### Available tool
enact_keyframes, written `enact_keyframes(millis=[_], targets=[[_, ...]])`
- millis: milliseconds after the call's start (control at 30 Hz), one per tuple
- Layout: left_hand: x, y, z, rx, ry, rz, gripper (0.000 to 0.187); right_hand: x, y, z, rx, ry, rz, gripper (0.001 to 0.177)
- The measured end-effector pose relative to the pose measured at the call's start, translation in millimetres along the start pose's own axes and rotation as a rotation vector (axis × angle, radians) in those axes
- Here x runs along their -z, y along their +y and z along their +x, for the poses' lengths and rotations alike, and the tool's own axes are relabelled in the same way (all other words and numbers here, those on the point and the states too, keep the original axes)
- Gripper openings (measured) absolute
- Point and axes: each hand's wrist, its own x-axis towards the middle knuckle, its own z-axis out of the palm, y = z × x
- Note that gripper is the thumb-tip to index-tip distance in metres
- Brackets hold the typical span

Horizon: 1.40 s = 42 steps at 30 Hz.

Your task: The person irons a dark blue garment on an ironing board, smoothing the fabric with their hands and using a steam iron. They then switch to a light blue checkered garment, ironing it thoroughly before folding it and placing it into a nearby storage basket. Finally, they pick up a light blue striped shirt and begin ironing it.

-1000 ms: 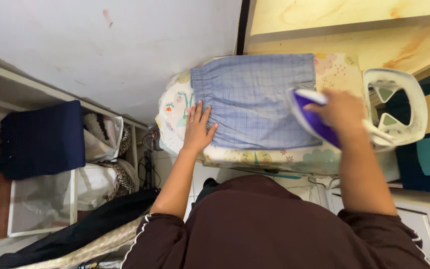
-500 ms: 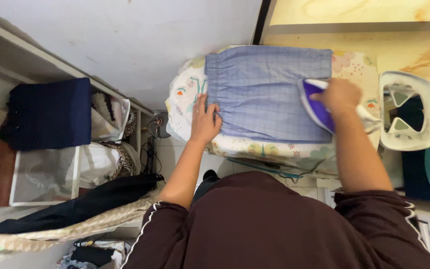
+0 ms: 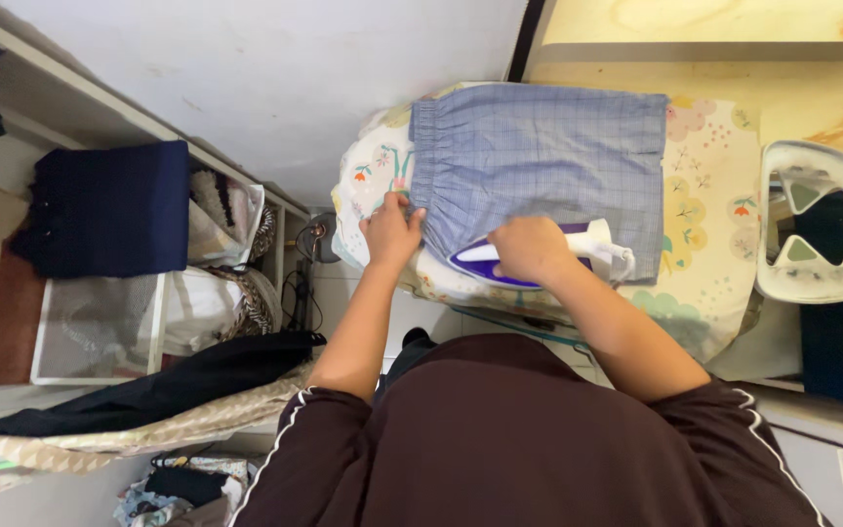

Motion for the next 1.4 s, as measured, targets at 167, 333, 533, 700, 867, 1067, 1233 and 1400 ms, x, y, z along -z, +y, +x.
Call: enact_keyframes(millis=[167, 333, 533, 700, 867, 1067, 1233, 1400], targets=[[-7.4, -5.1, -6.0, -0.067, 0.078, -0.030, 0.035, -28.7, 60.0, -42.4, -0.116, -0.161, -0.103, 0.034], [7.4, 2.4, -9.1, -0.149, 0.108, -0.070, 0.036, -31.0, 119.3, -72.8, -0.374, -0.143, -0.059, 0.042], [38.0, 15.9, -12.5, 0.020, -0.159, 0.020, 0.059, -17.9, 64.2, -48.1, -0.206, -0.112, -0.076, 0.036], [30.0, -4.3, -3.6, 0.032, -0.210, -0.074, 0.051, -5.0, -12.7, -1.8, -0.091, 0.033, -0.004, 0.026], [30.0, -14.7, 4.4, 0.074, -0.232, -0.063, 0.046, -3.4, -16.7, 5.4, -0.004, 0.054, -0.008, 0.029], [32.3, -10.2, -0.3, 0.087, -0.211, -0.046, 0.046, -35.8, 74.6, -50.4, -0.174, -0.122, -0.126, 0.033], [40.0, 5.1, -2.0, 0.113, -0.182, 0.016, 0.043, -38.0, 161.4, -87.8, -0.596, -0.088, 0.054, 0.055], [30.1, 40.3, 3.8, -0.245, -0.080, 0.091, 0.063, -29.1, 130.3, -52.1, -0.486, 0.046, 0.093, 0.056]])
